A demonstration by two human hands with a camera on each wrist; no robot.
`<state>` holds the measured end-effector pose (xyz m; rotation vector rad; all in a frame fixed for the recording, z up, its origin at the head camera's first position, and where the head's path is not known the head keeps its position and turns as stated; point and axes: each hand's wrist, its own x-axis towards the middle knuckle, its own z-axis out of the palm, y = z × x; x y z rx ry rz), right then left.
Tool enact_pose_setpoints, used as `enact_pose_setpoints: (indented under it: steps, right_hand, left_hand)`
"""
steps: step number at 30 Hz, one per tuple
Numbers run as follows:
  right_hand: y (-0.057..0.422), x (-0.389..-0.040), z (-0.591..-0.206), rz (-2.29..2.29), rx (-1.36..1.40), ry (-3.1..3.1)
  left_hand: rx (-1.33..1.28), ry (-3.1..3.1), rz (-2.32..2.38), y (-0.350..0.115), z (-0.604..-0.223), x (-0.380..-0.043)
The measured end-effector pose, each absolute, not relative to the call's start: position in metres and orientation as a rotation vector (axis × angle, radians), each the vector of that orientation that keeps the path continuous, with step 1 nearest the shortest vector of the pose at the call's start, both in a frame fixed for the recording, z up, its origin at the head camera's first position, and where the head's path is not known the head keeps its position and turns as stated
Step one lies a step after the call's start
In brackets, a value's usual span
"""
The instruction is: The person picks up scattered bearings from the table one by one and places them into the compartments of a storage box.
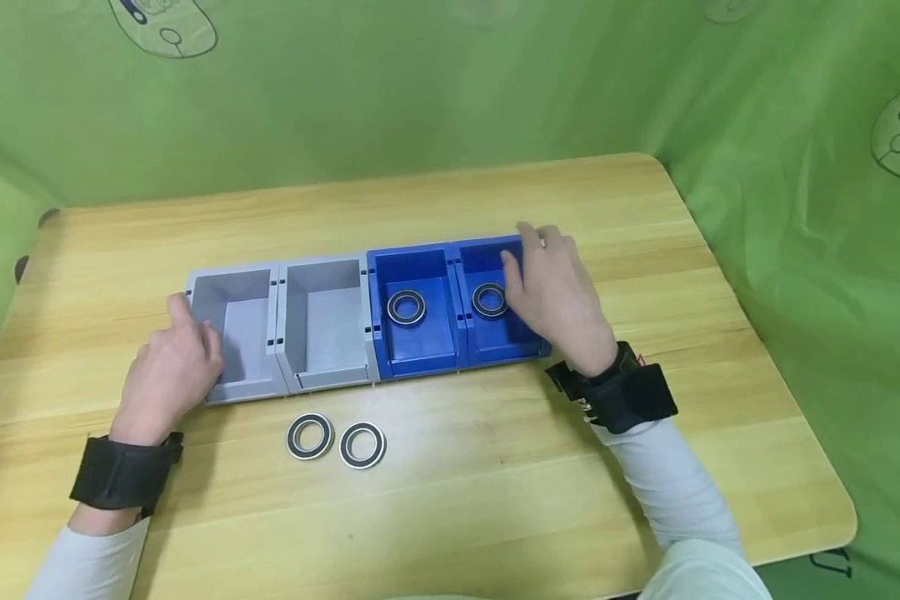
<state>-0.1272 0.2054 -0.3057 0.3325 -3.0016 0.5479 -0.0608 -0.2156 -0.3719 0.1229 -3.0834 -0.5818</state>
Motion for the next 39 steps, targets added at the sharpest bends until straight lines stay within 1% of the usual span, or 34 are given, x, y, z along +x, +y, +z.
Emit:
enact_pose_setpoints:
  steps: [8,17,25,31,35,39]
  right_hand:
    - [0.217,-0.135,-0.326,0.650,0.152,-3.181]
    - [0.222,-0.135,-0.348,0.657,0.161,-3.278]
    - [0.231,-0.129,-0.357,0.641,0.063,-3.334]
    - [0.234,-0.128,-0.359,0.652,0.062,-3.328]
    - [0.234,-0.130,-0.358,0.673,0.090,-3.317]
    - [0.234,-0.131,-0.356,0.674,0.102,-3.307]
  left_hand:
    - [0.190,-3.092,-0.590,-0.222,-0.373,-0.056]
    - [0.188,-3.088,-0.591,-0.222,-0.374,-0.054]
    - [0.131,-3.088,-0.617,-0.218,-0.374,-0.058]
    - [0.121,-3.248,-0.631,-0.219,-0.355,-0.061]
    - [0.072,-3.049,-0.485,-0.214,-0.336,-0.052]
    - [-0.159,-2.791,-0.357,-0.194,-0.319,-0.042]
